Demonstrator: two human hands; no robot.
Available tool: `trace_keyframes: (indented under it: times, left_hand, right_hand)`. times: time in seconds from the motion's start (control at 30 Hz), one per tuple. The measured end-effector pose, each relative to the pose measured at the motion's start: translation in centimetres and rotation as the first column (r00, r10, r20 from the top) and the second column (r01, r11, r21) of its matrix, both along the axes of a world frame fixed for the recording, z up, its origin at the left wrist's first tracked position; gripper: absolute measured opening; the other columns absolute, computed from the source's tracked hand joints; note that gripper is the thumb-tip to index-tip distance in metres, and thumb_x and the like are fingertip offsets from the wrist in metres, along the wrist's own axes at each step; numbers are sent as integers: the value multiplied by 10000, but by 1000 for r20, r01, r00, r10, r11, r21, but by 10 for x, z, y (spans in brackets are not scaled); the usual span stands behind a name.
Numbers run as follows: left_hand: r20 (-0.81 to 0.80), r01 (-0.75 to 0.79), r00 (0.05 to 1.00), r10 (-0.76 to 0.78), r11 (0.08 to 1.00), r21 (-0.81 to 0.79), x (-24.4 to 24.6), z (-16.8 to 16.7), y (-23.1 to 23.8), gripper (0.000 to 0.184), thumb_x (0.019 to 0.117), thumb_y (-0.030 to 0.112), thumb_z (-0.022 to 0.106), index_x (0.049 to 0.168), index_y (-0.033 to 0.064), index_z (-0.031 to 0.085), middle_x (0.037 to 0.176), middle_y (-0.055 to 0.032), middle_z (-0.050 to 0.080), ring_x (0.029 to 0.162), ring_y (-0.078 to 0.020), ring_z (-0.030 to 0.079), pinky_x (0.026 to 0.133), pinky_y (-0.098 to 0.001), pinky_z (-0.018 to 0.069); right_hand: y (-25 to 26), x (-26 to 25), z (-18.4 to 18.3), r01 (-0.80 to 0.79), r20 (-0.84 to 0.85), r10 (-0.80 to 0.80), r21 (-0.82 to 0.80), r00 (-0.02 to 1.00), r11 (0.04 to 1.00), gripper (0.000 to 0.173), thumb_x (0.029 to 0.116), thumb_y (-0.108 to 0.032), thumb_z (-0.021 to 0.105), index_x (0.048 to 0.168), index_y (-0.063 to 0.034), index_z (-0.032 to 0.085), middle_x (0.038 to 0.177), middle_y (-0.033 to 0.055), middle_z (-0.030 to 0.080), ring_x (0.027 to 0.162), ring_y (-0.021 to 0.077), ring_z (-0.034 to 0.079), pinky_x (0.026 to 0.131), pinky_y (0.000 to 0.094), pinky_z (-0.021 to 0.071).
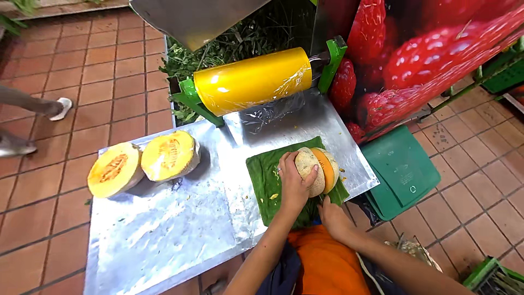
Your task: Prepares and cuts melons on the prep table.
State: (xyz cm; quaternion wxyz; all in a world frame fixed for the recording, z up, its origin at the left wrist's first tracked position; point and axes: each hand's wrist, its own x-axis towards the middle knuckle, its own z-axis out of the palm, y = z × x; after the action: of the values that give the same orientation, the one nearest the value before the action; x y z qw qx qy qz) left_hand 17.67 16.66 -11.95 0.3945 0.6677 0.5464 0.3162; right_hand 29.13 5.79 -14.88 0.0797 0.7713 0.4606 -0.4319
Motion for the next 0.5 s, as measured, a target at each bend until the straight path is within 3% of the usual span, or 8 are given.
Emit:
trace_keyframes:
  times: [0.1, 0.2, 0.3, 0.4, 0.43, 0.5]
  left_hand:
    - [60, 4, 998, -2, 999, -33, -16, -3, 8, 694, 917, 525, 663, 1449, 124, 471, 1497, -129, 431, 1370, -308, 443, 1081, -571, 425]
    - [162, 15, 987, -2, 997, -79, -38, -12, 5, 664, 928, 497, 663, 1476, 194, 440, 1503, -68, 443, 1329, -218, 499, 1048, -499, 486]
    - [282, 59, 959, -1, 979, -196, -73, -27, -10, 751, 906, 475, 695, 1544, 282, 347, 1518, -13, 469, 1275, -179, 566, 975, -456, 552]
    - [417, 100, 909, 3, 969, -225, -106, -44, -24, 1135, 660, 547, 879, 1578, 264, 276, 1529, -16, 465, 1304, -184, 553, 1010, -414, 551]
    - [440, 119, 898, -15, 970, -211, -114, -47, -28, 1274, 559, 554, 938, 1588, 271, 243, 1535, -17, 457, 1316, -190, 546, 1020, -406, 553]
    - [415, 144, 908, -47, 968, -205, -126, -49, -37, 1389, 448, 426, 1009, 1589, 308, 227, 1518, -13, 472, 1306, -193, 557, 1017, -403, 564]
  right_hand:
    - [1, 1, -2, -34, 11, 34, -2, 999, 999, 504, 1109, -384, 312, 1404, 11, 418, 1097, 223, 681, 1060, 380, 698, 896, 534, 565]
    - [2, 2, -3, -48, -19, 48, 0, 999, 999, 504, 1109, -397, 302, 1395, 0, 422, 1093, 218, 678, 1052, 373, 697, 895, 526, 563]
    - [0, 12, -7, -35, -107, 37, 19, 994, 999, 505, 1111, -425, 298, 1376, -20, 441, 1001, 189, 668, 875, 333, 719, 791, 492, 590]
    - [-13, 26, -20, 64, -265, -18, 165, 964, 984, 484, 1103, -459, 328, 1300, -54, 505, 820, 120, 646, 672, 258, 682, 665, 453, 595]
    - [-17, 31, -22, 90, -290, -18, 235, 957, 968, 479, 1098, -461, 346, 1271, -55, 535, 794, 106, 642, 661, 247, 671, 659, 452, 590]
    - [-23, 38, -20, 116, -291, -9, 354, 957, 928, 455, 1086, -466, 386, 1194, -71, 584, 771, 81, 631, 686, 227, 652, 675, 448, 569]
